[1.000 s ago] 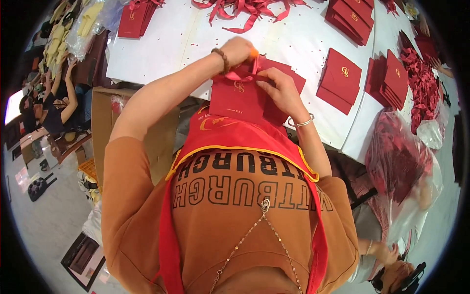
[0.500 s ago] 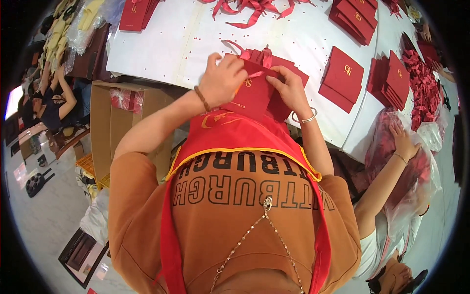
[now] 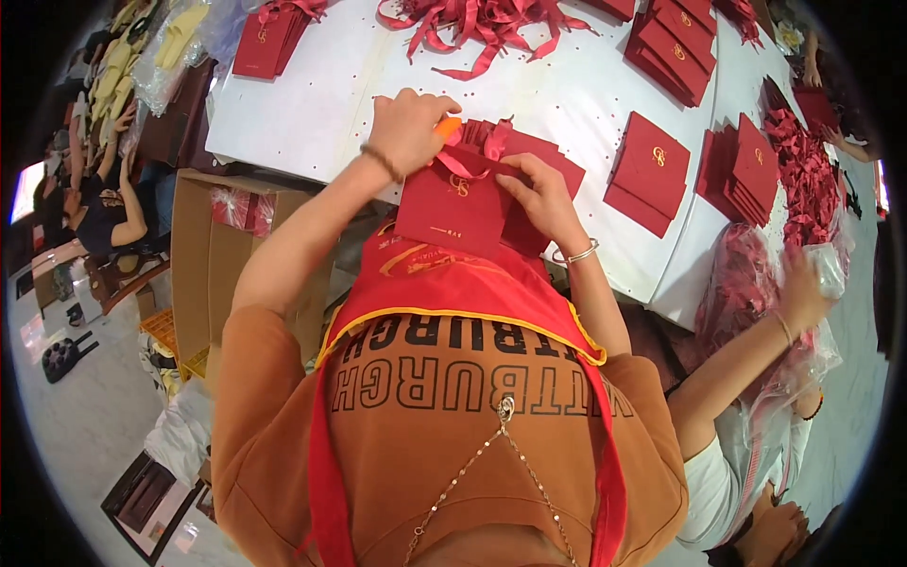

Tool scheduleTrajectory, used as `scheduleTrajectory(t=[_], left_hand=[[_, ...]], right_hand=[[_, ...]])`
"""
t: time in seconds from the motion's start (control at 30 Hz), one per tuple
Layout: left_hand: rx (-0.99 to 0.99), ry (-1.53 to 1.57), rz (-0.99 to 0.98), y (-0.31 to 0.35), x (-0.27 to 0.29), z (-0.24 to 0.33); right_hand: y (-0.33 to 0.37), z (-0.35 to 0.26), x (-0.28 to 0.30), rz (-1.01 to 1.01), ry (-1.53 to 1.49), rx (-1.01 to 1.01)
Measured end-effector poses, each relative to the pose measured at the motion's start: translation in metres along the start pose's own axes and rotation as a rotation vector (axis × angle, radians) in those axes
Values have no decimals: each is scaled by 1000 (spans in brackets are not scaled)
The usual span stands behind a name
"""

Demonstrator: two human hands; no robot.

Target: The person is tying ribbons and packaging small red paper gift bags/envelopes.

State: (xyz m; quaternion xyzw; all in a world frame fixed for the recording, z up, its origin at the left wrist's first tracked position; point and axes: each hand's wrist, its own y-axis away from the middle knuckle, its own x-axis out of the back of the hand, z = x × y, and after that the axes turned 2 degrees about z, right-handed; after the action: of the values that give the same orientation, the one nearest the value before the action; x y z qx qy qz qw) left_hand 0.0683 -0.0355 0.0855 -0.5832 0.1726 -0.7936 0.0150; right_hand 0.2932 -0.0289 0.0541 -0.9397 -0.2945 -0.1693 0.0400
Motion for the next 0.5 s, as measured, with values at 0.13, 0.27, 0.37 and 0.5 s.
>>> scheduleTrajectory(t=[0.13, 0.27, 0.37, 0.5], left_hand=[[348, 212, -474, -21, -11, -6], [336, 327, -522, -25, -11, -12], [332, 294, -391, -27, 0, -8], [234, 319, -339, -28, 14, -11]], right_hand=[[1, -8, 1, 16, 18, 36], [0, -12, 3, 10, 21, 81], [0, -13, 5, 7, 34, 87], [1, -18, 7, -20, 63, 54]])
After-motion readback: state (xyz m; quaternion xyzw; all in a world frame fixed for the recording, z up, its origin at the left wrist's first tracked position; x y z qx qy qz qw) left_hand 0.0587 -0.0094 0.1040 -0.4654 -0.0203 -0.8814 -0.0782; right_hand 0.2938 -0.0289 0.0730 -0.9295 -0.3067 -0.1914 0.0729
